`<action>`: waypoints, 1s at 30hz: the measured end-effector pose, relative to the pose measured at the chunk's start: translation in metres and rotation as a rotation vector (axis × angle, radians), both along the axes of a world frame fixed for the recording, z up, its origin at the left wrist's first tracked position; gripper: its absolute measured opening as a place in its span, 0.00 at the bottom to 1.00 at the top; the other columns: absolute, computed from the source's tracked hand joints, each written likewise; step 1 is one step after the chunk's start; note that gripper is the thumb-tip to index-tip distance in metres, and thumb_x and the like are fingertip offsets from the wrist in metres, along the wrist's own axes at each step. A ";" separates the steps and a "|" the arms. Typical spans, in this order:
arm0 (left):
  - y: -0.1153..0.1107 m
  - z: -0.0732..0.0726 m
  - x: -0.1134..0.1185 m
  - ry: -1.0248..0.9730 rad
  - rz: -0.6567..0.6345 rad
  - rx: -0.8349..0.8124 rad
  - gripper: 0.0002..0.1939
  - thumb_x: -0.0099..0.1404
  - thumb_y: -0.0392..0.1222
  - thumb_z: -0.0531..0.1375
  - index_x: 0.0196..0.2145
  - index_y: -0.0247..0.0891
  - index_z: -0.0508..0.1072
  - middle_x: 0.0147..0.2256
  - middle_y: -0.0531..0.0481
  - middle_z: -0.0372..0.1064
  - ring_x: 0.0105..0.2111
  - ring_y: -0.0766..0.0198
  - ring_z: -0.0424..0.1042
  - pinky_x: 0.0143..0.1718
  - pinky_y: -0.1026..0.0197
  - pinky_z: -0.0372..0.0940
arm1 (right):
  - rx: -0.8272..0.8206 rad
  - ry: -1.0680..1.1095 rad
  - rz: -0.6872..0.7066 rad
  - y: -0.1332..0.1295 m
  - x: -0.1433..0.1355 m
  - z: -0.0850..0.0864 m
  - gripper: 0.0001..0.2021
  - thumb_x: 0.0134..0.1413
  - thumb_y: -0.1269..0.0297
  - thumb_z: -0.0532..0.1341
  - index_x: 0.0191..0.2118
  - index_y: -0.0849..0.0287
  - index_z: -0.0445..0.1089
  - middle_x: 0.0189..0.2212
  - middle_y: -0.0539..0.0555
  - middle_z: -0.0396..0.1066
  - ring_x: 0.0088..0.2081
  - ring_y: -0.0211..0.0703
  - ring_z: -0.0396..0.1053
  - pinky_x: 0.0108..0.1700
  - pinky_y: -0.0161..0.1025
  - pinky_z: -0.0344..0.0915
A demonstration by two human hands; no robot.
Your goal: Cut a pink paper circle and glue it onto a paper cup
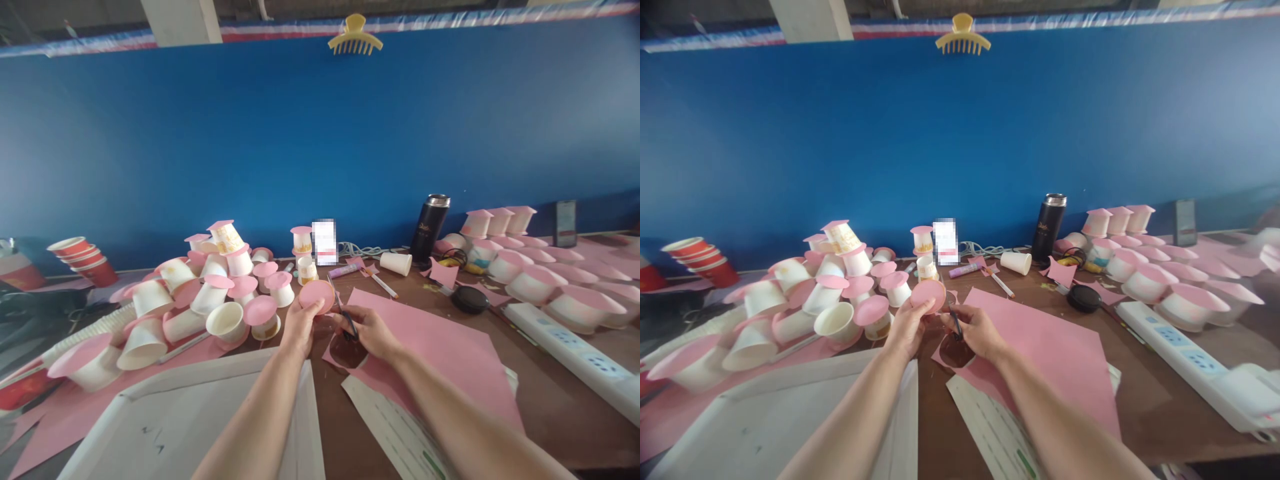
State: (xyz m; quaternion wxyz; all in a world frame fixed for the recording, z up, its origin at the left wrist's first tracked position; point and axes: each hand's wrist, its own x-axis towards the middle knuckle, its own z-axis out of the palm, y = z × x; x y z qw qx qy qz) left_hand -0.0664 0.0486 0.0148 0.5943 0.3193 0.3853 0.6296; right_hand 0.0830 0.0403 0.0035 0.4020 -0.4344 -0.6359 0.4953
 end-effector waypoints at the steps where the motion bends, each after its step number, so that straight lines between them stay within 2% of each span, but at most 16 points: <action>1: 0.000 -0.001 0.000 0.004 -0.012 0.004 0.17 0.47 0.40 0.69 0.34 0.31 0.73 0.26 0.49 0.73 0.22 0.65 0.71 0.25 0.63 0.65 | 0.014 -0.003 0.002 0.000 0.000 0.000 0.16 0.51 0.50 0.62 0.29 0.60 0.72 0.24 0.50 0.70 0.26 0.36 0.63 0.29 0.34 0.57; 9: 0.001 -0.003 -0.001 0.017 0.000 0.012 0.20 0.48 0.39 0.67 0.40 0.31 0.73 0.29 0.46 0.75 0.27 0.60 0.74 0.30 0.59 0.69 | 0.011 -0.015 0.010 -0.001 0.001 0.004 0.16 0.52 0.50 0.62 0.30 0.60 0.71 0.25 0.50 0.70 0.28 0.38 0.64 0.32 0.35 0.58; 17: 0.000 0.000 0.000 -0.002 -0.029 0.010 0.20 0.49 0.39 0.67 0.41 0.30 0.73 0.31 0.42 0.75 0.28 0.57 0.75 0.31 0.57 0.70 | 0.020 -0.006 0.010 -0.001 0.000 0.002 0.16 0.52 0.50 0.62 0.28 0.60 0.70 0.22 0.48 0.67 0.27 0.36 0.61 0.31 0.34 0.56; 30: -0.001 -0.002 0.001 -0.011 -0.036 0.042 0.21 0.48 0.39 0.67 0.41 0.30 0.74 0.32 0.42 0.76 0.31 0.55 0.76 0.34 0.56 0.70 | 0.040 -0.023 -0.002 -0.002 0.000 0.003 0.18 0.52 0.48 0.61 0.29 0.60 0.71 0.22 0.49 0.67 0.27 0.36 0.61 0.31 0.35 0.56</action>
